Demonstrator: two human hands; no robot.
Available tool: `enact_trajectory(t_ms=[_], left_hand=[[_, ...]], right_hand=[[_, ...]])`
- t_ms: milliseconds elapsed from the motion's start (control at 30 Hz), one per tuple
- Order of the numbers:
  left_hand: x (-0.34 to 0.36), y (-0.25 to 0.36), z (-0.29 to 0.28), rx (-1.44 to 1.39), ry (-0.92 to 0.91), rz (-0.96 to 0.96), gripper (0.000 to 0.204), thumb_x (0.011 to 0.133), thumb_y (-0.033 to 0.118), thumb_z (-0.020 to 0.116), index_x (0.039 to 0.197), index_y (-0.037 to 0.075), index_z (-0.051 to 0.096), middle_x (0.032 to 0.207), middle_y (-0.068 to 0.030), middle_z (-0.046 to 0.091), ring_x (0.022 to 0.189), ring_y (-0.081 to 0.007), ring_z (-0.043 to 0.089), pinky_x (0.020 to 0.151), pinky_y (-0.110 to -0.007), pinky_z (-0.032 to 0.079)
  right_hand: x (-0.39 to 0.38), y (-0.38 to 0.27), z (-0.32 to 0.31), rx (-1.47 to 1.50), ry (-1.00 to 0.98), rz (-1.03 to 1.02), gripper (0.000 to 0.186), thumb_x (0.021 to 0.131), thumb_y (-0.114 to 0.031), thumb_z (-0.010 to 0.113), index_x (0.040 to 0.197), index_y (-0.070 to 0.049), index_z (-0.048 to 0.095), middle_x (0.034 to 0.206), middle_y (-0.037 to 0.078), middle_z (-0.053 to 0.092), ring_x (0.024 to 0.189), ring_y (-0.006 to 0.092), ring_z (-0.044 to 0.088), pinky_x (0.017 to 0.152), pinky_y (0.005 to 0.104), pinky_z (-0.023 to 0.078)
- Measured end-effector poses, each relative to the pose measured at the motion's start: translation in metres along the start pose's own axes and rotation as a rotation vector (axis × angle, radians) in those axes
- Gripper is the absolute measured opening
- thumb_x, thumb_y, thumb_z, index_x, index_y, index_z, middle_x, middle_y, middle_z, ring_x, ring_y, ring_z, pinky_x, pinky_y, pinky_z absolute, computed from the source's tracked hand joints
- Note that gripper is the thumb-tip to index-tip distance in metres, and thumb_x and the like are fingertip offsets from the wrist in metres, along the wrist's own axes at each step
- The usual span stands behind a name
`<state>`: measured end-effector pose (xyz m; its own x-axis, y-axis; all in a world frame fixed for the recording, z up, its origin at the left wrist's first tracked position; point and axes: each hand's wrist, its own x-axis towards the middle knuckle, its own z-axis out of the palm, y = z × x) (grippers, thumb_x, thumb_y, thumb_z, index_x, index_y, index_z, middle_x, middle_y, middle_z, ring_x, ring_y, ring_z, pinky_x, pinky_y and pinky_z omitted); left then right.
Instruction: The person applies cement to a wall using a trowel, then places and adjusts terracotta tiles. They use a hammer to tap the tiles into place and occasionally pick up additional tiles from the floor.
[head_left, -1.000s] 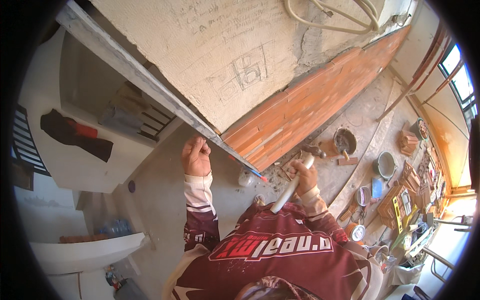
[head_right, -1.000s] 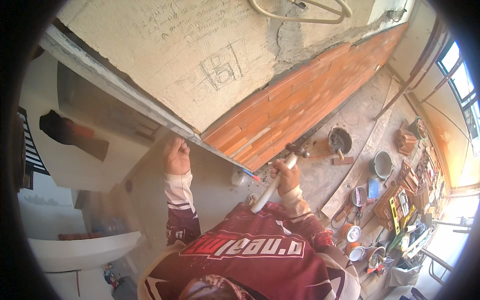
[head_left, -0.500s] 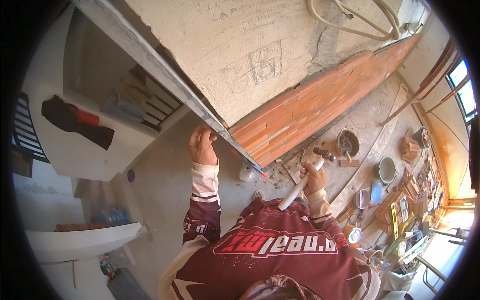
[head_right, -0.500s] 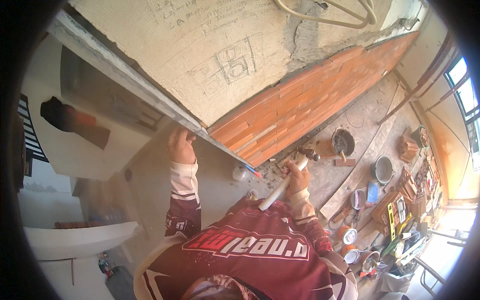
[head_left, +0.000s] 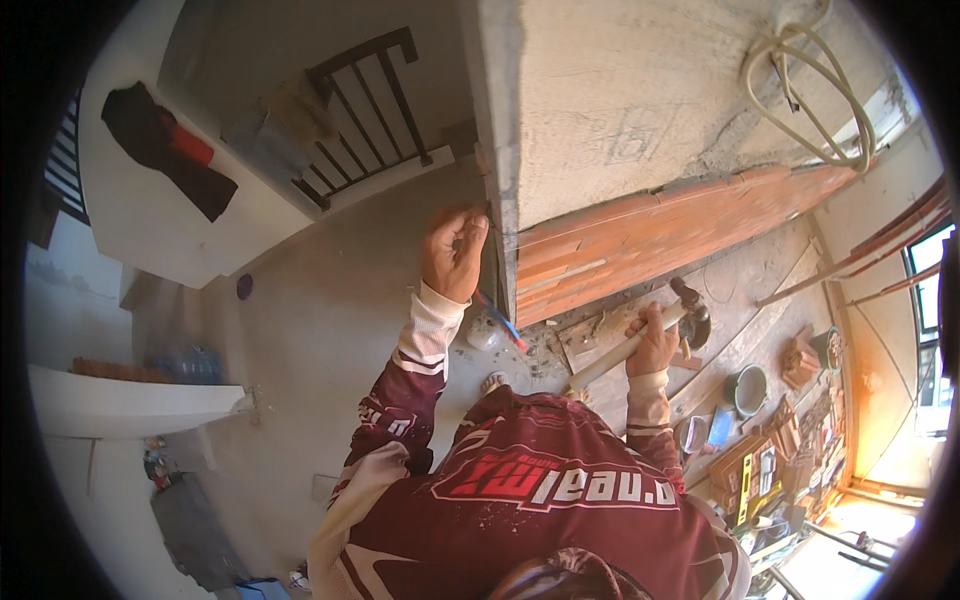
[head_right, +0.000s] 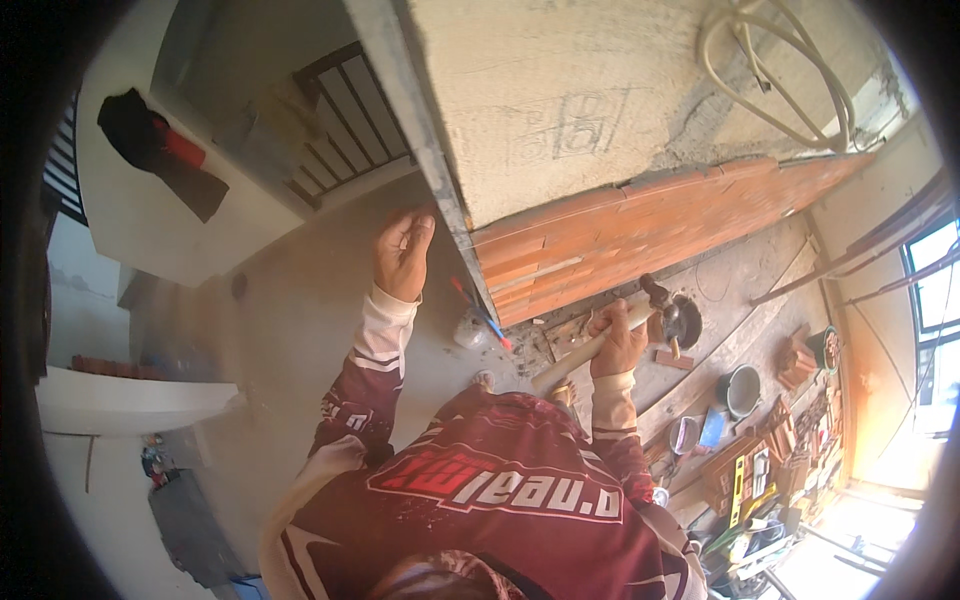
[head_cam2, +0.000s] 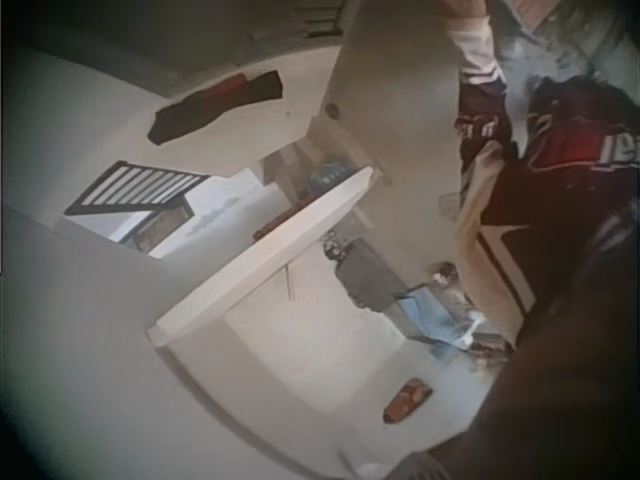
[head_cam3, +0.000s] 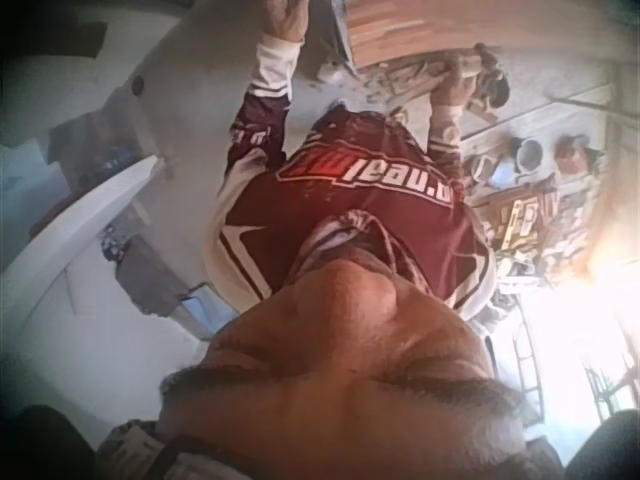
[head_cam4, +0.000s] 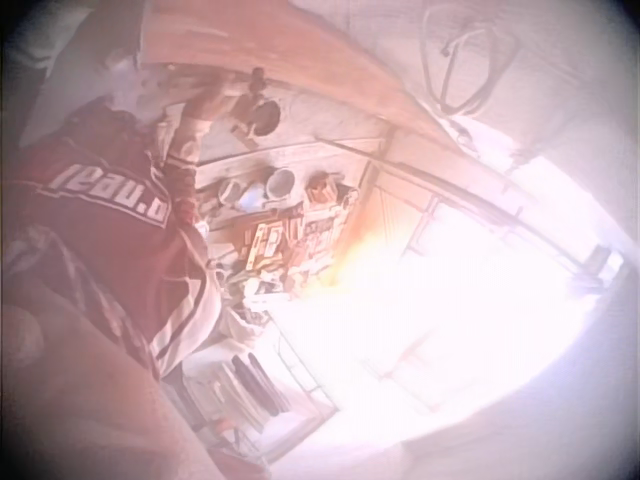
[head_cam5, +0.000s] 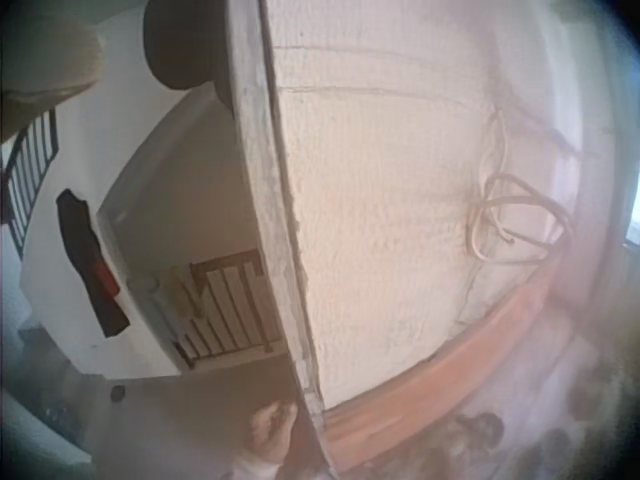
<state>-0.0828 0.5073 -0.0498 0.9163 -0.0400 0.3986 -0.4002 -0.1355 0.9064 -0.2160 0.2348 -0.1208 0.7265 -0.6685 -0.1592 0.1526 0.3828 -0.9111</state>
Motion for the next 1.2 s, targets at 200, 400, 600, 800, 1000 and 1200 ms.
enact_trajectory(t_ms=[200, 400, 600, 800, 1000, 1200], left_hand=[[-0.015, -0.012, -0.007, -0.164, 0.138, -0.062, 0.023, 0.093, 0.018, 0.061, 0.105, -0.001, 0.066, 0.089, -0.0067, 0.066, 0.082, -0.0125, 0.058, 0.072, -0.029, 0.047], [-0.084, 0.005, 0.017, -0.016, -0.252, 0.235, 0.039, 0.082, 0.022, 0.075, 0.110, 0.000, 0.062, 0.106, -0.0157, 0.063, 0.099, -0.0289, 0.059, 0.090, -0.037, 0.046], [-0.128, 0.007, 0.045, -0.025, -1.025, -0.083, 0.041, 0.084, 0.025, 0.070, 0.115, 0.003, 0.053, 0.097, -0.0214, 0.063, 0.094, -0.0402, 0.062, 0.078, -0.047, 0.048], [-0.121, -0.011, 0.009, 0.019, -0.868, 0.023, 0.025, 0.087, 0.021, 0.064, 0.102, 0.004, 0.052, 0.085, -0.0200, 0.062, 0.082, -0.0409, 0.063, 0.067, -0.047, 0.048], [-0.104, -0.035, -0.004, 0.104, -0.779, 0.321, 0.035, 0.082, 0.027, 0.073, 0.102, 0.003, 0.058, 0.084, -0.0135, 0.063, 0.077, -0.0325, 0.064, 0.068, -0.040, 0.051], [-0.035, -0.039, -0.015, -0.343, -0.248, -0.211, 0.036, 0.088, 0.032, 0.072, 0.106, 0.003, 0.062, 0.090, -0.0030, 0.066, 0.081, -0.0097, 0.060, 0.068, -0.025, 0.048]], right_hand=[[-0.022, -0.023, 0.014, -0.198, -0.003, -0.285, 0.022, 0.101, -0.024, 0.051, 0.091, -0.004, 0.053, 0.067, 0.005, 0.057, 0.057, 0.0106, 0.053, 0.052, 0.0239, 0.043], [-0.068, -0.029, 0.038, -0.435, -0.054, -0.523, 0.029, 0.103, -0.028, 0.046, 0.090, -0.003, 0.053, 0.071, 0.006, 0.058, 0.069, 0.0115, 0.054, 0.067, 0.0253, 0.045], [-0.108, -0.008, 0.053, -0.444, -0.209, -0.476, 0.035, 0.102, -0.035, 0.047, 0.097, -0.001, 0.057, 0.092, 0.009, 0.060, 0.086, 0.0180, 0.057, 0.088, 0.0332, 0.043], [-0.116, -0.033, 0.052, 0.182, -0.491, -0.159, 0.064, 0.098, -0.050, 0.047, 0.136, 0.001, 0.043, 0.121, 0.022, 0.058, 0.109, 0.0271, 0.060, 0.084, 0.0349, 0.048], [-0.108, -0.047, 0.035, -0.139, -0.365, 0.005, 0.053, 0.099, -0.031, 0.051, 0.139, 0.003, 0.038, 0.095, 0.016, 0.069, 0.091, 0.0237, 0.068, 0.069, 0.0247, 0.049], [-0.105, -0.034, 0.019, 0.012, -0.253, -0.024, 0.042, 0.099, -0.019, 0.050, 0.136, 0.000, 0.043, 0.089, 0.009, 0.067, 0.095, 0.0297, 0.066, 0.087, 0.0421, 0.051]])
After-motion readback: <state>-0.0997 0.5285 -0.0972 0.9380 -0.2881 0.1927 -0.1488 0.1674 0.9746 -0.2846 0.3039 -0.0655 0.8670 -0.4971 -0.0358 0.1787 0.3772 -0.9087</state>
